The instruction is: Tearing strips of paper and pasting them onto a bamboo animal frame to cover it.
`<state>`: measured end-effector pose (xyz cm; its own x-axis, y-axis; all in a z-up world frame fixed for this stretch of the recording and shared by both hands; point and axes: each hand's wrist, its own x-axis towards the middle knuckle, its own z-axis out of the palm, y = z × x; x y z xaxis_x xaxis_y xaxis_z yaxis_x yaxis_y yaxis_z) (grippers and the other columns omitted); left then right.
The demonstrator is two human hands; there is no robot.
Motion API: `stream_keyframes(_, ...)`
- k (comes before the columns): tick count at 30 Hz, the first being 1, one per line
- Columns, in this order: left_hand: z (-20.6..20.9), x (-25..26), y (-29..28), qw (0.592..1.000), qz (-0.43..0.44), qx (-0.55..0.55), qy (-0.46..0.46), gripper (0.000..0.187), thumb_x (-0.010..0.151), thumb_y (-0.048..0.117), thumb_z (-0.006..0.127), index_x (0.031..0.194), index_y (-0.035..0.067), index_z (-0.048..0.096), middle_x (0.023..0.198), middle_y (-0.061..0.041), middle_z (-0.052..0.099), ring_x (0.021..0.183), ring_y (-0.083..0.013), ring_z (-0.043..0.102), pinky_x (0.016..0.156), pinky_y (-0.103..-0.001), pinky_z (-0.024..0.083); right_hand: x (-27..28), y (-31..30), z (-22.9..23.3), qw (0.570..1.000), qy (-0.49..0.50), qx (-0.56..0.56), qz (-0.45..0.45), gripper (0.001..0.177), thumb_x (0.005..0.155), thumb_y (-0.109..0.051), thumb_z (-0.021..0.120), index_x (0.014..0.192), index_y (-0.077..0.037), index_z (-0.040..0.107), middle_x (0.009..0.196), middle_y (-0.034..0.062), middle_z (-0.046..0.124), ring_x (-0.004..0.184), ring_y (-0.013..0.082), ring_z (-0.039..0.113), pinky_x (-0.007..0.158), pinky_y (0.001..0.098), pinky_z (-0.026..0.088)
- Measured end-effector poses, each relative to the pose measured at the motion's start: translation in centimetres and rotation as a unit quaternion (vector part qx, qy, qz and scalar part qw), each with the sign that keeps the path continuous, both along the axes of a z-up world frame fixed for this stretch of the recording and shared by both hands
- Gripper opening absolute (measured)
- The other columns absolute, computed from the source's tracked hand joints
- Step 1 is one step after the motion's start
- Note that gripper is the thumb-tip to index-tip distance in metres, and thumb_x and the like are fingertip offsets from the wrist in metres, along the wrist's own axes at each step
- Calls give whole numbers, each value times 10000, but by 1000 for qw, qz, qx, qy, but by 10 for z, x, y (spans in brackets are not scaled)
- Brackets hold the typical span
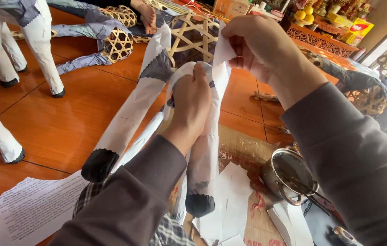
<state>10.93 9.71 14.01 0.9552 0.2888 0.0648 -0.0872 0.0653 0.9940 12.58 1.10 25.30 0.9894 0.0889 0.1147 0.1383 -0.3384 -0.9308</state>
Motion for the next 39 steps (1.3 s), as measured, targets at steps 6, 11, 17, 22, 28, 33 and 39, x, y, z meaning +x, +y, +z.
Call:
stream_keyframes(6,20,-26,2,963,2,-246,110,348,954,306,413,677,155,268,667,15,264,608,-145,268,588,-324,264,2,11,-9,996,51,-20,69,164,928,-71,518,766,-66,546,722,60,556,627,163,533,585,325,549)
stream_keyframes(11,18,-23,10,912,-20,-388,135,162,891,241,416,822,117,494,738,-15,452,676,-182,462,598,-310,385,-3,0,-20,989,11,-81,123,279,886,129,438,1091,-22,554,902,200,713,799,254,731,742,315,649)
stream_keyframes(17,-4,7,7,920,-59,-379,86,446,967,397,414,1261,65,367,931,-104,419,812,-239,563,663,-405,559,18,-31,-60,820,-365,-341,281,214,941,-39,575,1110,-81,702,1080,146,701,1100,288,636,974,495,458)
stream_keyframes(22,0,-4,10,901,-63,-423,76,624,985,386,337,1532,107,223,1396,-250,446,1236,-403,549,952,-578,509,31,-43,-57,660,-449,-482,361,438,1050,-344,384,1386,-136,572,1409,143,563,1403,320,395,1158,610,142)
stream_keyframes(28,-7,10,6,909,-49,-410,55,637,997,355,345,1496,-13,198,1357,-256,398,1156,-354,540,892,-612,513,47,-36,-65,619,-437,-553,347,353,1012,-387,421,1163,-239,703,1153,17,700,1311,240,514,1181,582,122)
stream_keyframes(33,24,-25,1,979,-22,-139,150,700,964,497,291,1440,-4,400,1518,-198,385,1464,-320,288,1193,-479,158,73,-30,-75,584,-449,-570,363,358,974,-382,400,847,-226,696,862,-43,706,1114,144,615,1184,480,147)
stream_keyframes(39,29,-13,27,983,-2,184,-6,585,936,338,317,1142,-74,677,1249,-281,629,1266,-434,525,1074,-547,384,28,-45,-89,779,-464,-393,154,198,912,-160,600,1017,-55,731,1048,110,633,994,315,613,712,426,578)
